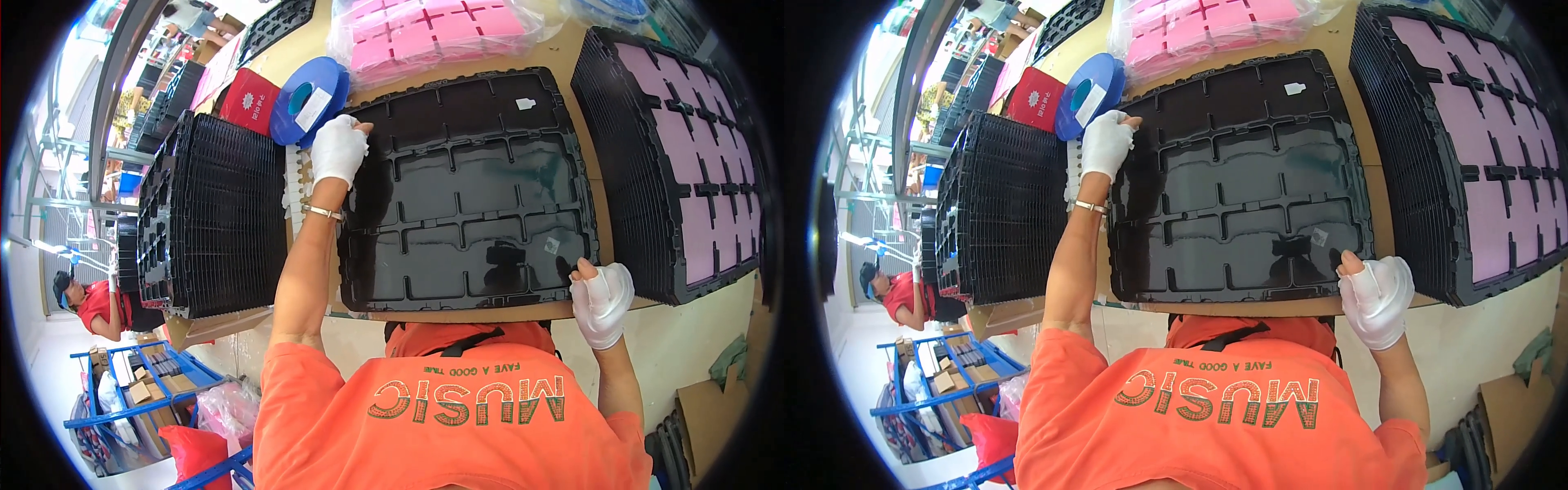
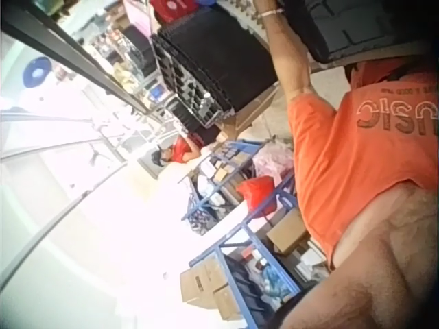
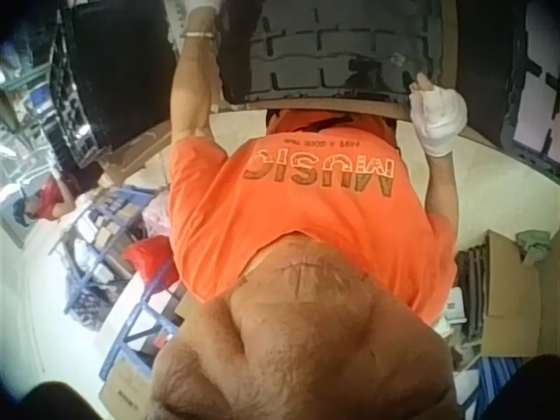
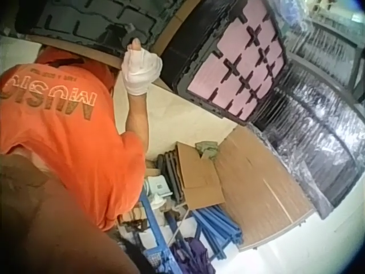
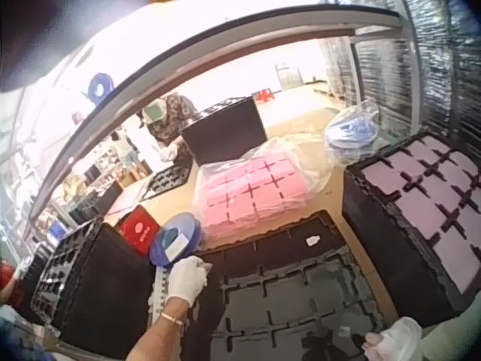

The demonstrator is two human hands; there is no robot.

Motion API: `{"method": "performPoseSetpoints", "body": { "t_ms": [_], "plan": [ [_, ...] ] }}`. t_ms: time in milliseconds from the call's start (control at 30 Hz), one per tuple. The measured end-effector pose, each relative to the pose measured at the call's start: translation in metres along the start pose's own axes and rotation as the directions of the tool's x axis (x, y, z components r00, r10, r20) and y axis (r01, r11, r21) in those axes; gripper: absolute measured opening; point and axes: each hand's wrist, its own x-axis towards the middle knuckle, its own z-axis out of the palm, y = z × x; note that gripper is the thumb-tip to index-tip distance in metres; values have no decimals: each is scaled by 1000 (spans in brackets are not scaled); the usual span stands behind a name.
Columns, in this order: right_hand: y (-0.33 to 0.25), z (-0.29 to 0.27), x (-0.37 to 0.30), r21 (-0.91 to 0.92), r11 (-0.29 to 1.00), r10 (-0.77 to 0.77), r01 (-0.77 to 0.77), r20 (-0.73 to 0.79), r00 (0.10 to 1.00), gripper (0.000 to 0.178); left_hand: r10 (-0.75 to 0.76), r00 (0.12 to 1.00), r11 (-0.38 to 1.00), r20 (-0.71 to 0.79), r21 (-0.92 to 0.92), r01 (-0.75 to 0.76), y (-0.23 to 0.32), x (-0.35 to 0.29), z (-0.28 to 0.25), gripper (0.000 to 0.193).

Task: The person applies stickers onto a black plastic tray, places a foam sheet into the tray, and stacks the assembled tray onto a pile before applying stickers to another tray.

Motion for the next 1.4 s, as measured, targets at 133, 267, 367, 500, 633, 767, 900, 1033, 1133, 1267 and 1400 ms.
{"method": "performPoseSetpoints", "body": {
  "t_ms": [133,267,367,500,633,767,900,1033,1133,1267,1400],
  "plan": [
    [1,0,0,-1,1000,4,-4,6,1000,65,7,999,997,44,77,-11,2,4,0,24],
    [0,1,-1,6,1000,0,0,2,1000,65,70,997,984,-41,169,-62,-7,6,10,25],
    [2,0,-1,15,1000,6,-6,16,1000,65,57,997,990,-50,134,-50,-14,0,7,25],
    [3,0,-1,7,1000,2,-2,20,1000,65,59,998,995,-38,79,-56,-22,1,5,26],
    [3,0,-2,12,1000,6,-6,23,1000,65,52,998,999,-35,9,-51,-27,1,3,22],
    [3,0,-2,12,1000,9,-9,22,1000,64,262,957,965,-124,25,-261,-37,-14,0,17],
    [3,0,-1,16,1000,15,-16,33,999,63,431,903,823,11,406,-397,-25,-29,-9,31],
    [2,1,-2,26,1000,14,-15,39,999,63,494,867,751,65,471,-464,-2,-26,-13,30],
    [3,1,-2,3,1000,30,-30,38,999,63,458,881,765,118,453,-459,3,-20,-16,29],
    [1,0,0,15,1000,28,-28,22,999,62,198,979,967,-44,173,-187,-15,-13,-14,11],
    [2,1,0,32,999,22,-22,24,999,63,273,960,958,-63,112,-265,1,-9,-3,15]
  ]
}}
